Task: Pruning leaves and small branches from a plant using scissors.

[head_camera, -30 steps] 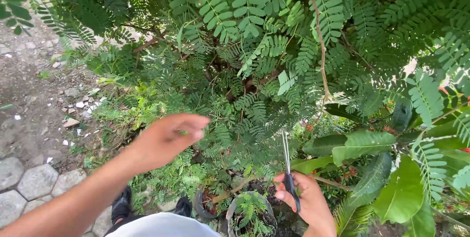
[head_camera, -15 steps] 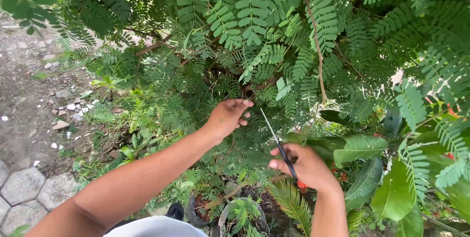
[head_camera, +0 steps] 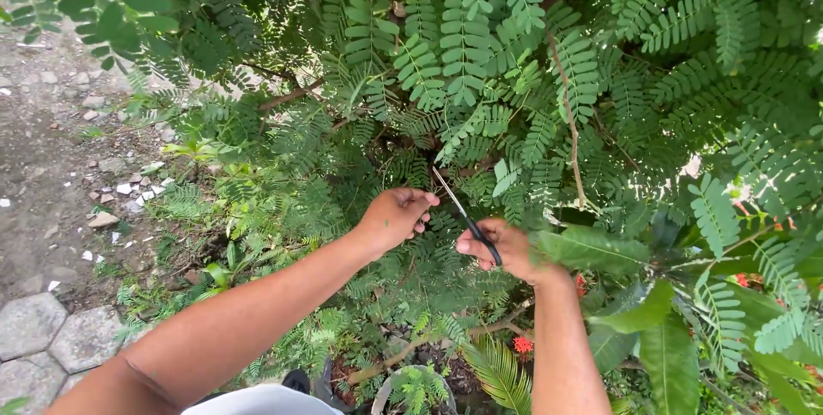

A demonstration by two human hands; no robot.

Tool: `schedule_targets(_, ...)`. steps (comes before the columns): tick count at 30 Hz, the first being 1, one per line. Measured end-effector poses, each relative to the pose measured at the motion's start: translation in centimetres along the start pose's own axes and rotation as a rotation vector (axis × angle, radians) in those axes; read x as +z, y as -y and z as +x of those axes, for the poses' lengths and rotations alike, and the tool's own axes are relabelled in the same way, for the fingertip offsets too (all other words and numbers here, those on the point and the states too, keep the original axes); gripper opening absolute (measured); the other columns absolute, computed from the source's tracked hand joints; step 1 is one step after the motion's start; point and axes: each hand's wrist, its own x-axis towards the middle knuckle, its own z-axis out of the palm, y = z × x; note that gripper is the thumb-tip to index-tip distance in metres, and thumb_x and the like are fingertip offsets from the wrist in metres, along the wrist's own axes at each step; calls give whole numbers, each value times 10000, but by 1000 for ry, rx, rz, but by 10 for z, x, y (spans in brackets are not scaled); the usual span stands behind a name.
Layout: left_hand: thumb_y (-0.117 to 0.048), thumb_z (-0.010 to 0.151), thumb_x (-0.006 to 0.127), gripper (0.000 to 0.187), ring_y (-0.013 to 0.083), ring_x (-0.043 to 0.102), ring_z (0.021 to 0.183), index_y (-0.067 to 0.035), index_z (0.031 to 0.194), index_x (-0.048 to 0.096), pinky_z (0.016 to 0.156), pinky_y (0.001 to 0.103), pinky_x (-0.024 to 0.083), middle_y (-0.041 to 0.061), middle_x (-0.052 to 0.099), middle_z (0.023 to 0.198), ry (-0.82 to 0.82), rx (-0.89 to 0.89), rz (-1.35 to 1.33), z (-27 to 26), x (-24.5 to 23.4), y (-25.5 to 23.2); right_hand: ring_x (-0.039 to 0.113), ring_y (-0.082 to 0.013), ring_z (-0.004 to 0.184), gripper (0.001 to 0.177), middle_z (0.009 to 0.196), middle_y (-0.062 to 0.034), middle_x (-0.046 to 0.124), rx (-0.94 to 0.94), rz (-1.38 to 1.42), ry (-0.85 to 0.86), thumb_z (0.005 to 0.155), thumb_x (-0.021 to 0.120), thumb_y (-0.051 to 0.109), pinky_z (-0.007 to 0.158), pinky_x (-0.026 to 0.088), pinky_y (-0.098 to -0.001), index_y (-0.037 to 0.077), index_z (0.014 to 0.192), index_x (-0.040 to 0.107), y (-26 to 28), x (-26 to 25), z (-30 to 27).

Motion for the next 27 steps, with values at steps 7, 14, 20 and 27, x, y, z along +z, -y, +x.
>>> schedule_targets(7, -225, 1016, 617, 339, 144, 667, 698, 79, 1132, 711, 601, 230, 594, 157, 694, 808, 17, 50, -42, -6, 0, -5, 607, -168, 499, 349, 647, -102, 613, -22, 14, 25, 815, 876, 174, 527, 530, -288, -76, 988, 705, 6, -2, -13)
schedule_targets(14, -232, 1004, 606, 449, 336, 623, 1295, -123, 1439, 577, 1142, 500, 486, 175, 600, 1455, 624, -260, 627, -113, -12, -99, 673, -275, 545, 398, 637, -189, 688, 63, -109, -40, 737, 926, 202, 591, 500, -354, -49, 1001, 765, -3, 0, -72)
schedule_targets(20, -430, 895, 597, 776, 222, 552, 1378, -140, 1565, 333, 1168, 371, 481, 76, 539, 1547, 263, -424, 137, -75, 27, 1, 729, -196, 647, 498, 731, -93, 770, 114, -139, -88, 674, 870, 364, 629, 527, -303, 32, 1035, 787, -32, 4, -91)
schedule_targets(27, -578, 873, 547, 643, 166, 630, 1249, -65, 1256, 602, 1028, 386, 464, 64, 682, 1380, 106, -453, -203, -57, 43, 11, 683, -172, 559, 382, 673, -77, 781, 158, -208, -97, 700, 873, 317, 576, 491, -294, 60, 979, 830, -46, 11, -93)
